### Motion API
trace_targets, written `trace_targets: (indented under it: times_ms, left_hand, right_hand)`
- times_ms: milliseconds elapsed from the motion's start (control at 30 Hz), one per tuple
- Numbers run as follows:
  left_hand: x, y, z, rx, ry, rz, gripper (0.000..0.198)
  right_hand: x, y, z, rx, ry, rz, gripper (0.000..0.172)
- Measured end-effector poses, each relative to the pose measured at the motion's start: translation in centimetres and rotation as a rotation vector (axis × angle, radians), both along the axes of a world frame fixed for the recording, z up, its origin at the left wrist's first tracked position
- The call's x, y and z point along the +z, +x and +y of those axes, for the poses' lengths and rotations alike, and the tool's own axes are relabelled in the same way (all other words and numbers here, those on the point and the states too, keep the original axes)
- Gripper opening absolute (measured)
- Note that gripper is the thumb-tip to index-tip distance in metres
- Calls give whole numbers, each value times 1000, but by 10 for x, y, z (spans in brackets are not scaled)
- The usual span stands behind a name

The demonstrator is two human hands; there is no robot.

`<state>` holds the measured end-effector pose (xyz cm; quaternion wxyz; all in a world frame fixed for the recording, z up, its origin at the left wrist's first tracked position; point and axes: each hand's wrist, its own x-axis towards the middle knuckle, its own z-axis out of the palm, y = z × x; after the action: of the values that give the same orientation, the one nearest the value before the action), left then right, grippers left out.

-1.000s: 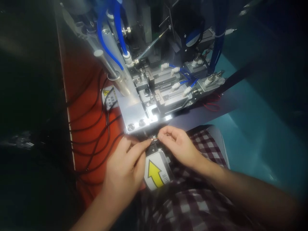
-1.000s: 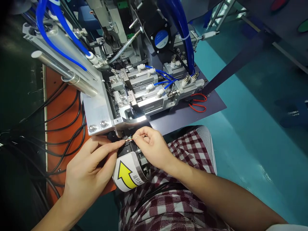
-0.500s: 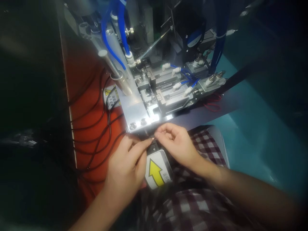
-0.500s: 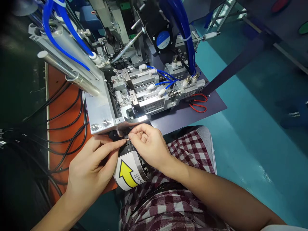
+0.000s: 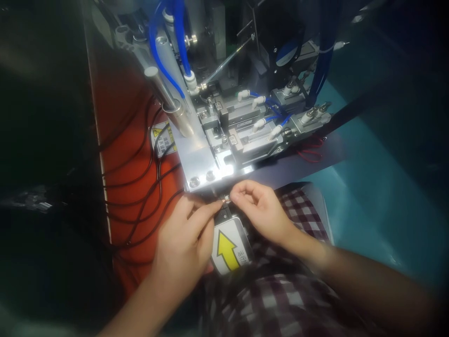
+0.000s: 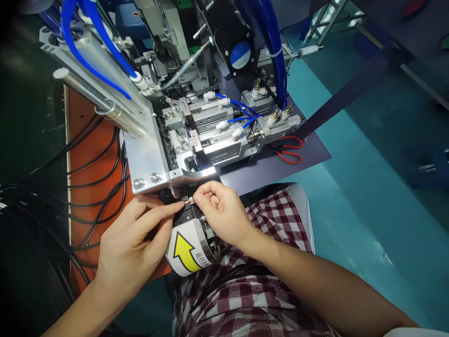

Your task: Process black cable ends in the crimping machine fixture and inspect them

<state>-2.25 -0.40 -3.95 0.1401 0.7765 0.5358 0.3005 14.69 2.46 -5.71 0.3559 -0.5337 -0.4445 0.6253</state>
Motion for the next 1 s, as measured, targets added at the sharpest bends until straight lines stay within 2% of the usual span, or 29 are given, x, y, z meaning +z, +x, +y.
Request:
trace_targets:
  times_ms: [167,300,400,533,633,800,1000]
  left_hand:
    - [-1,-1,0,-5,6,9,23]
    - [0,0,0,-2,0,22,23]
    - [2,0,1,-9,6,25,23]
    - [2,-2,0,-32,18,15,23]
    - [2,-3,0,-41,12,9,24]
    - [1,0,1,-32,6,6,24]
    - [-1,-1,0,-18,-15,-15,25]
  right_hand:
    - [6,-1,2,-12,-56,-15,11]
    - [12,-1,8,16,-230,32,15]
    - [7,3,13,41,-353,132,20]
    - [-3,9,12,-64,-385,224,20]
    - [-3,9,8,-84,-306,194,18]
    - [6,2,4,-3,-16,7,14]
    - [12,-3,4,38,190,-221,10]
